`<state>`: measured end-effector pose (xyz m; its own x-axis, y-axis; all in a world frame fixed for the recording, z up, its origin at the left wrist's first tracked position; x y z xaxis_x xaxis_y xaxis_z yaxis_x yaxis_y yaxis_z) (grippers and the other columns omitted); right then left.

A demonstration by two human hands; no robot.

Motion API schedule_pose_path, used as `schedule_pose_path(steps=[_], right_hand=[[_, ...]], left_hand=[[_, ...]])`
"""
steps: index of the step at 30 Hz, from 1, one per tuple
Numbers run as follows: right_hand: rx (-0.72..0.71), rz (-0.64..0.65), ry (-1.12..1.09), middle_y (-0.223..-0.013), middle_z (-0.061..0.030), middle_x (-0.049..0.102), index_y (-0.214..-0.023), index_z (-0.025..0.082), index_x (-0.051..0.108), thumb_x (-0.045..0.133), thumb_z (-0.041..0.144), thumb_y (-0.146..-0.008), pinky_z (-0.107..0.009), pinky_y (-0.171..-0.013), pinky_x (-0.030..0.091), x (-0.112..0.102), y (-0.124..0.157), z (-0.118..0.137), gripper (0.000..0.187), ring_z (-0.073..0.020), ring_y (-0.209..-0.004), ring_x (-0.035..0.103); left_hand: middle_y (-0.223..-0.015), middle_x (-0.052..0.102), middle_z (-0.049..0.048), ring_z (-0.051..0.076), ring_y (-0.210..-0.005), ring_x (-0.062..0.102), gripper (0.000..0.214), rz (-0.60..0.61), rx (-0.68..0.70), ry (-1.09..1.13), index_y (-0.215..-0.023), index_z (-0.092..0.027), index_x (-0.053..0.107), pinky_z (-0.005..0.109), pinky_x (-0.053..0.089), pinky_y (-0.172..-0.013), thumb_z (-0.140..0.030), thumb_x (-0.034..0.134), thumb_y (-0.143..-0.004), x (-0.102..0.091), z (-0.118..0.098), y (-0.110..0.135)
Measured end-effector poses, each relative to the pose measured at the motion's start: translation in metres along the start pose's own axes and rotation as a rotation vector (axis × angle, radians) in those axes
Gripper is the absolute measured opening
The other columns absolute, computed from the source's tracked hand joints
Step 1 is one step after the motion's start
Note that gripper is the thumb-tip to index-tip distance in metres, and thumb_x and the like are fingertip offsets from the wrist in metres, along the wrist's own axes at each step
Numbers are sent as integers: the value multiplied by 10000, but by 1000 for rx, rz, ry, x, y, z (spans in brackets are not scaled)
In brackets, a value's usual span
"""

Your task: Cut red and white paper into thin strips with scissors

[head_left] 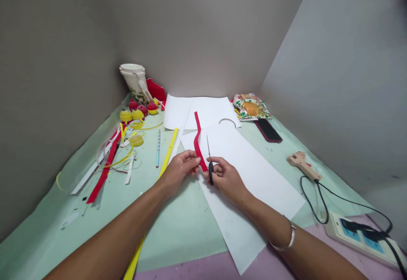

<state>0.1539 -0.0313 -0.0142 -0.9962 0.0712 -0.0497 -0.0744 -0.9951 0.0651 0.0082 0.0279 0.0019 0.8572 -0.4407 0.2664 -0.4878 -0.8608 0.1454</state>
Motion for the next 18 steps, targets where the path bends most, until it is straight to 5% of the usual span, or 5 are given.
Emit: schedule_pose_path(steps=[7, 11, 13, 15, 18], right_hand=[[6, -17, -42, -604, 69, 553, -1084, 177, 572, 732, 337, -699, -227, -516, 439, -1, -1, 2, 447, -125, -555, 589], [11, -26, -48, -596, 64, 557, -1070, 171, 573, 719, 335, -693, -230, -488, 433, 0, 0, 4, 436, -131, -532, 580], [11, -32, -51, -604, 50, 568, -1060, 169, 574, 699, 314, -702, -234, -475, 427, 0, 1, 6, 407, -139, -532, 578], [5, -33, -58, -607, 40, 560, -1044, 169, 579, 684, 294, -711, -238, -470, 421, 1, 3, 7, 371, -147, -543, 581], [7, -29, -51, -590, 59, 518, -1045, 179, 583, 695, 292, -706, -236, -472, 412, 1, 2, 7, 374, -137, -527, 563]], left_hand=[[-729, 602, 13, 79, -562, 511, 239, -107, 57, 20, -752, -149, 591, 205, 381, -517, -372, 671, -787, -8, 5, -3], [-626, 526, -16, 74, -518, 456, 266, -152, 81, 57, -677, -168, 569, 208, 337, -486, -390, 682, -772, 12, -29, 10], [-588, 511, -15, 79, -485, 423, 266, -39, 87, 86, -649, -188, 586, 232, 301, -460, -409, 693, -751, 29, -47, 35], [-543, 525, 12, 120, -466, 438, 241, 157, 36, 24, -718, -235, 677, 286, 307, -457, -468, 643, -768, 42, -43, 75], [-611, 615, 63, 251, -581, 562, 299, 361, 119, -92, -886, -410, 734, 370, 314, -443, -590, 613, -680, 41, 14, 150]])
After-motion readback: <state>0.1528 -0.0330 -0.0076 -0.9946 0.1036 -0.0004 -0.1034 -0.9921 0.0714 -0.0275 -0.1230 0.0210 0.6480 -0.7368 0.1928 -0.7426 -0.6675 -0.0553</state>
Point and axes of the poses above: each hand's wrist, its own y-axis away from the middle knuckle, its own x-axis out of the palm, z = x × y, the point moved 3 cm from there along -y, towards the middle knuckle
